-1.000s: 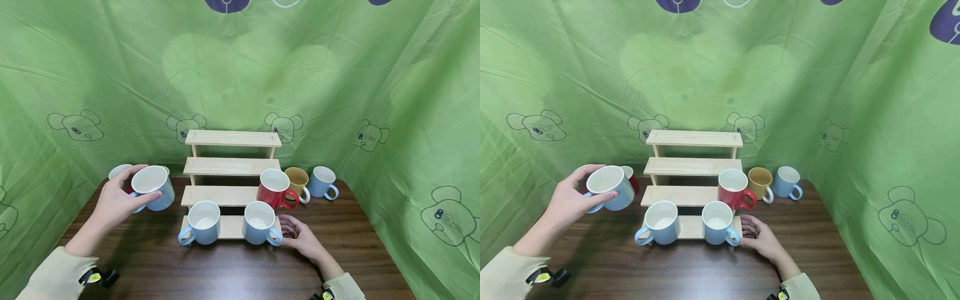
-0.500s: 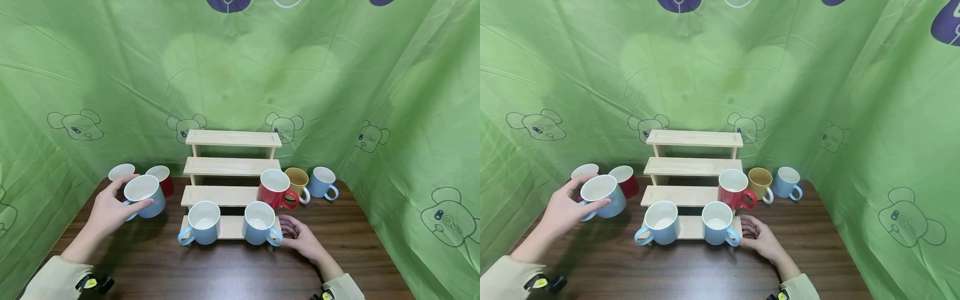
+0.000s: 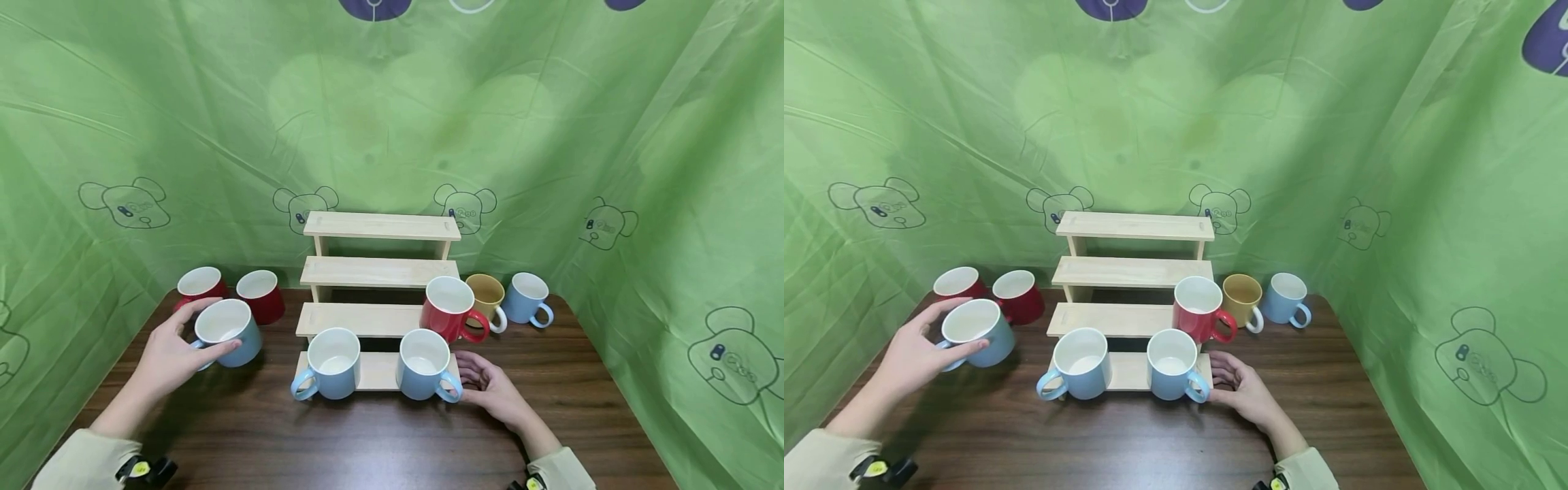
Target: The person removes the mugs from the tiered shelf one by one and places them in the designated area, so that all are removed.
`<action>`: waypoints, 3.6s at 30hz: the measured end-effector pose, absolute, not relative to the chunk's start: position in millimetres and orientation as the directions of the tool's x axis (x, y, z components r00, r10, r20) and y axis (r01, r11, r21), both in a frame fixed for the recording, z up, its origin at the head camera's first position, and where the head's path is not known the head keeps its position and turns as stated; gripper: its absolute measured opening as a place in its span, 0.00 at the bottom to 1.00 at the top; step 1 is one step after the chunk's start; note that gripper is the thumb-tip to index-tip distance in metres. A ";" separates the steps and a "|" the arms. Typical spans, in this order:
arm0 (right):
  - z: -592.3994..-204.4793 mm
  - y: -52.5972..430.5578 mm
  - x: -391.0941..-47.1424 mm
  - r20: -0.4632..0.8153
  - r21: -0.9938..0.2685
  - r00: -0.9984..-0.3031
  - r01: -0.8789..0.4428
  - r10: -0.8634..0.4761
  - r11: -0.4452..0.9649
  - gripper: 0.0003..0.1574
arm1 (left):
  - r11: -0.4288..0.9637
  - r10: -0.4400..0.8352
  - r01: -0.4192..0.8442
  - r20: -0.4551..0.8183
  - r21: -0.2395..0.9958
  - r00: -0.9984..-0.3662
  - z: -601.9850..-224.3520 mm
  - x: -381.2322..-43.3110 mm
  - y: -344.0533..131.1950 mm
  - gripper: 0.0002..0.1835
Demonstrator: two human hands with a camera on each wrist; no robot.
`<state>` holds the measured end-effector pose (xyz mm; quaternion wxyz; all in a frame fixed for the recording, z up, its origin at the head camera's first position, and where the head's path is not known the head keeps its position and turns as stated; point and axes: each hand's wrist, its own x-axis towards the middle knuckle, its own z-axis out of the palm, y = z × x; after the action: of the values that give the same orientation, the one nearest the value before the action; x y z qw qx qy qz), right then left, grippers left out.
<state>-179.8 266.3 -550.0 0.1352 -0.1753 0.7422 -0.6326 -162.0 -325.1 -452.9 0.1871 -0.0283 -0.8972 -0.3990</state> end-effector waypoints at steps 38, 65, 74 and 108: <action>-548.6 265.1 -179.4 0.002 -0.985 -0.910 -0.074 -0.415 0.158 0.47 | 0.705 -0.112 0.119 0.275 0.699 -0.955 -494.1 -160.0 -353.3 0.45; -551.1 267.0 -181.4 0.011 -0.986 -0.901 -0.083 -0.434 0.147 0.47 | 0.696 -0.153 0.083 0.261 0.713 -0.953 -510.9 -161.9 -356.9 0.48; -552.6 267.1 -181.5 0.008 -0.987 -0.898 -0.076 -0.440 0.138 0.48 | 0.690 -0.138 0.094 0.258 0.717 -0.956 -512.2 -161.5 -356.3 0.48; -552.4 267.7 -181.6 0.019 -0.986 -0.900 -0.088 -0.435 0.139 0.48 | 0.180 -0.022 0.631 0.644 0.755 -0.765 -461.7 -151.6 -270.9 0.43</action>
<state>-181.6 267.7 -552.4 0.1373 -0.1763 0.7420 -0.6321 -151.6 -270.9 -461.7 0.2700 -0.2117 -0.7191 -0.6043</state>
